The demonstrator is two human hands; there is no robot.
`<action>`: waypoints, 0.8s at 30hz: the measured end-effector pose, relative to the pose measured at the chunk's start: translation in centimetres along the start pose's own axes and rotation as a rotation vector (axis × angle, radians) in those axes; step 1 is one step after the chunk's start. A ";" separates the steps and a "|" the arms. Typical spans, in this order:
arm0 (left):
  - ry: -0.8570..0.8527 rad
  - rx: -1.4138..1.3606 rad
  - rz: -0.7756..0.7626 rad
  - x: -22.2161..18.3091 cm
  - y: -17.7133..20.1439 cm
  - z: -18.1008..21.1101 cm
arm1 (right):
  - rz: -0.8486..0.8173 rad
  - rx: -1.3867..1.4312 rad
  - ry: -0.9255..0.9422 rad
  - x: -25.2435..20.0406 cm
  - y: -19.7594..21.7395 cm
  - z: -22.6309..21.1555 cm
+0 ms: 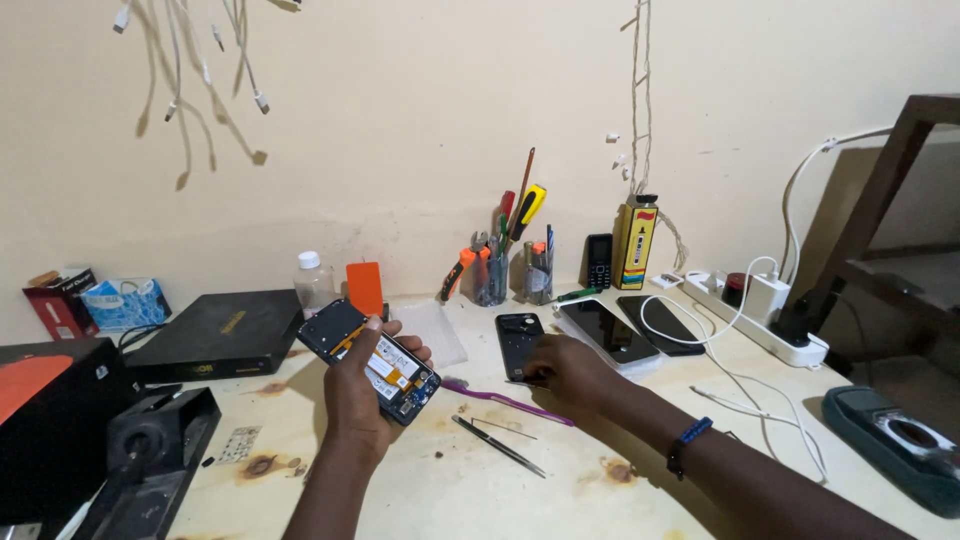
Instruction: Reassembling the internal components of a smartphone, including connecting ribbon cables and aligning the frame.
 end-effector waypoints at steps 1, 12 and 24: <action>0.000 0.003 0.002 0.0 0.0 0.0 | 0.001 0.003 0.001 -0.4 0.2 -0.8; -0.014 -0.003 -0.047 1.2 1.0 -0.9 | 0.037 0.086 -0.059 -2.1 3.2 -6.9; 0.077 0.033 -0.156 1.1 0.8 -1.0 | -0.199 0.003 -0.500 7.6 2.2 -0.3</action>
Point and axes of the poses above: each hand's wrist, its own x-axis towards the middle knuckle, its own y-axis out of the back of the hand, z = x × y, the point moved 1 cm from there along x, towards the middle knuckle, and after that the axes turned 11 degrees about -z, right-handed, at the moved point
